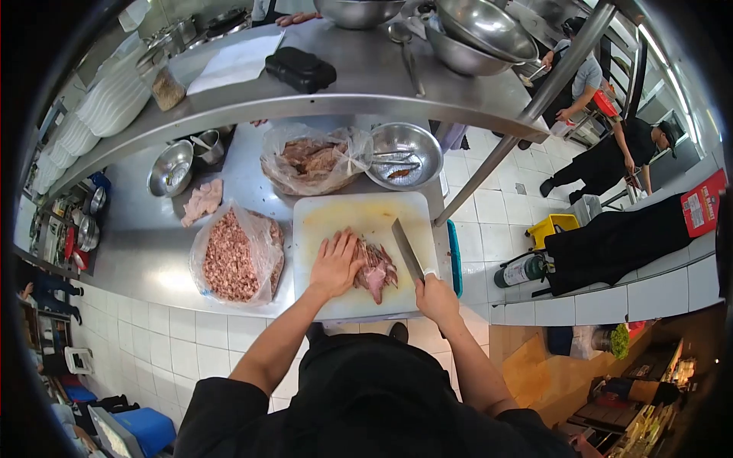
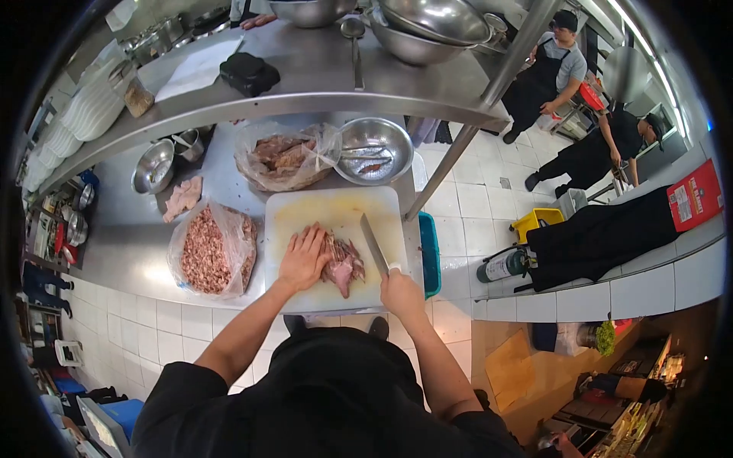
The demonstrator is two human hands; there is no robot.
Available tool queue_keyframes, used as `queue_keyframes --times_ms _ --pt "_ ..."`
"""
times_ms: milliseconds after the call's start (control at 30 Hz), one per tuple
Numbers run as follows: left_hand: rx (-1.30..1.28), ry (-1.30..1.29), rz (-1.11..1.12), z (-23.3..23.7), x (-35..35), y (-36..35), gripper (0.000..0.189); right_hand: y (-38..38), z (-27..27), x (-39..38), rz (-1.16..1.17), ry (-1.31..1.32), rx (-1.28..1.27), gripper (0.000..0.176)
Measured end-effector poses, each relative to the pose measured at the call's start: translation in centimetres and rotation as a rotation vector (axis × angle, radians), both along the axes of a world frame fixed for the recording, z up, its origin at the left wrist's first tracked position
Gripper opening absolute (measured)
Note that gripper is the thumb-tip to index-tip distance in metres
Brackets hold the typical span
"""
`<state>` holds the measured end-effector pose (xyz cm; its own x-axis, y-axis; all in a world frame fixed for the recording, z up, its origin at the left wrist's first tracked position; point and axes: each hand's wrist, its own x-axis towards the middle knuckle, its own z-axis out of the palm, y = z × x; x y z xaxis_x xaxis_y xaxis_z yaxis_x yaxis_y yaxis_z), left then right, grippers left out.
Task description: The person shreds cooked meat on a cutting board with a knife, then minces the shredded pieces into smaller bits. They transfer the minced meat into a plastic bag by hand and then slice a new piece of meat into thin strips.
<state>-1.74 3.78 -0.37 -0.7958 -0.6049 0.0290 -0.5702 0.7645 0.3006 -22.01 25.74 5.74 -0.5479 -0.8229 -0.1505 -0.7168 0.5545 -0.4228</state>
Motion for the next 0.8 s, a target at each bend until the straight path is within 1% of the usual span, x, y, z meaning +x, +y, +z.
queue_keyframes --times_ms 33,100,133,200,233,300,333,367,400,433,467,500,533,567,600,667,733,767,800 --pt "0.011 -0.054 0.01 0.2 0.0 0.2 0.069 0.1 0.1 0.2 0.001 -0.022 0.027 0.036" --pt "0.0 -0.059 -0.002 -0.8 -0.9 -0.1 0.067 0.3 -0.4 0.2 -0.004 -0.04 0.054 0.037" --pt "-0.019 -0.058 0.0 -0.1 -1.2 -0.4 0.065 -0.3 -0.8 -0.1 0.004 -0.053 0.074 0.037" --pt "-0.036 -0.12 -0.152 2.6 -1.2 -0.3 0.058 -0.5 -1.6 -0.5 -0.016 -0.078 0.113 0.039" --pt "-0.109 0.232 -0.278 3.0 -0.7 -0.5 0.05 -0.1 -3.9 -1.4 0.051 -0.102 0.066 0.039" --pt "-0.041 0.402 0.0 0.9 -1.6 0.7 0.048 -0.1 -4.0 -1.4 0.025 -0.102 -0.029 0.038" --pt "-0.34 0.492 -0.012 -0.2 -2.1 1.4 0.045 0.3 -5.3 -2.5 0.091 -0.101 -0.06 0.038" --pt "-0.048 0.459 -0.075 2.3 -1.6 1.8 0.048 -0.4 -3.9 -1.7 0.069 -0.139 -0.089 0.037" --pt "0.048 0.454 -0.198 3.9 -1.5 2.1 0.048 -0.7 -2.6 -1.1 0.058 -0.159 -0.07 0.036" --pt "0.112 0.306 -0.236 3.3 -1.5 2.8 0.045 -0.4 -4.7 -1.8 0.121 -0.092 -0.147 0.034" --pt "-0.109 0.377 -0.315 0.6 -1.3 3.5 0.044 -0.2 -5.7 -1.8 0.094 -0.056 -0.109 0.035" --pt "-0.153 0.336 -0.3 -1.0 -1.5 4.0 0.049 -0.2 -5.6 -1.7 0.105 -0.023 -0.027 0.035" --pt "-0.164 0.339 -0.264 -1.8 -1.3 4.7 0.049 -0.2 -4.8 -1.4 0.141 -0.016 -0.03 0.035" --pt "-0.08 0.282 -0.215 -2.1 -1.5 4.9 0.05 0.0 -3.7 -0.6 0.169 -0.004 0.006 0.043" --pt "0.016 0.225 -0.174 -0.9 -2.6 4.2 0.051 -0.6 -2.3 -1.0 0.187 0.004 0.052 0.051" --pt "-0.024 0.273 -0.168 0.0 -2.1 4.5 0.049 -0.8 -2.0 -0.4 0.172 0.006 0.067 0.052" --pt "0.308 0.239 -0.182 1.3 -1.8 3.8 0.045 -0.8 -1.6 -0.1 0.155 -0.002 0.046 0.051" --pt "0.305 0.24 -0.19 1.9 -1.6 3.5 0.045 -0.8 -1.8 -0.3 0.147 0.0 0.042 0.051" --pt "0.284 0.352 -0.045 1.8 -1.7 3.0 0.042 -0.7 -2.1 -0.5 0.151 0.005 0.057 0.051"
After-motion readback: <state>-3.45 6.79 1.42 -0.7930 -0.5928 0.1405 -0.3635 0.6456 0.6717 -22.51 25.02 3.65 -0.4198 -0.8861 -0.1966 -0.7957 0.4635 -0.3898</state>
